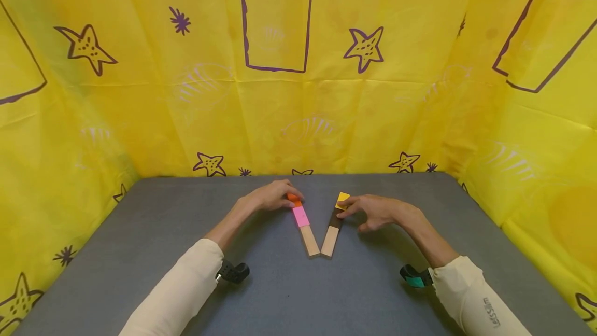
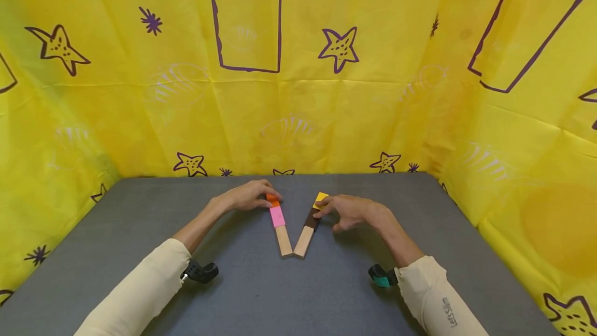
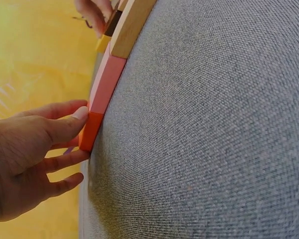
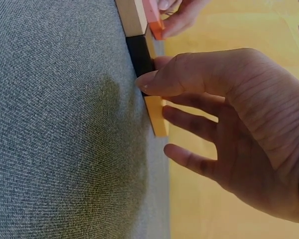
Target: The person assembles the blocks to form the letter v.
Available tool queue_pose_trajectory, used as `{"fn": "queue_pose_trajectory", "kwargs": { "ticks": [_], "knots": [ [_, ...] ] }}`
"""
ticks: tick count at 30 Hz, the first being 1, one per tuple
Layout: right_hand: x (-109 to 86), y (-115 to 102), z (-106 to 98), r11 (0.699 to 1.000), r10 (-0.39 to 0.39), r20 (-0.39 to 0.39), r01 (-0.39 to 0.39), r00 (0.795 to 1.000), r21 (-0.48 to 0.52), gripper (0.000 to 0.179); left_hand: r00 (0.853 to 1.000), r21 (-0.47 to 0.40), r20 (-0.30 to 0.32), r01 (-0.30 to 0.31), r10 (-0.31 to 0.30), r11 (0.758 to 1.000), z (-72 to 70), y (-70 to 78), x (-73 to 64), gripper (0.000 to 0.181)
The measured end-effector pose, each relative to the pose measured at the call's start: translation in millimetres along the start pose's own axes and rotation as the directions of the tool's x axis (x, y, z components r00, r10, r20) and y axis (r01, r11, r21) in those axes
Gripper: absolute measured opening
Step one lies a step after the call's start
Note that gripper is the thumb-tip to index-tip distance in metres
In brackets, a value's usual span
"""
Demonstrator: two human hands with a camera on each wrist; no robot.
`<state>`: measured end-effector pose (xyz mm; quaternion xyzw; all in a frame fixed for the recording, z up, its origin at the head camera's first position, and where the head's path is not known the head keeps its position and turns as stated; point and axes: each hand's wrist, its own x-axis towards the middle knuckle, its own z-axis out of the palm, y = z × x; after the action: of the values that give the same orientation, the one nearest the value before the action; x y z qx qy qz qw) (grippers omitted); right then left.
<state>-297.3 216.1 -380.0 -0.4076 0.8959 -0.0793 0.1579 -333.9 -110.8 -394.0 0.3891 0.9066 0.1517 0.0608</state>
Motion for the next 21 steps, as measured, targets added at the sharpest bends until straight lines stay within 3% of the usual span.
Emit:
{"fn": "queue_pose_trajectory", "kwargs": {
  "ticks": [10,16,21],
  "knots": [
    [2.3,-1.0,-5.3,1.0,-0.013,0.032,0.013,0.999,-0.005,0.057,1.0,-0.006,0.014,0.028,-0.028,1.0,0.4,-1.2,-0.4,0.032],
    [2.6,1.4,-3.1,0.999,-0.054,-0.034,0.053,0.998,-0.012,0.05,0.999,-0.014,0.013,0.036,-0.036,0.999,1.3,0.6,1.9,0.032],
    [3.4,1.3,-0.6,0.999,-0.024,-0.057,0.022,0.998,-0.035,0.053,0.998,-0.013,0.015,0.054,-0.054,0.998,3.0,0.4,3.2,0.032]
  ]
}}
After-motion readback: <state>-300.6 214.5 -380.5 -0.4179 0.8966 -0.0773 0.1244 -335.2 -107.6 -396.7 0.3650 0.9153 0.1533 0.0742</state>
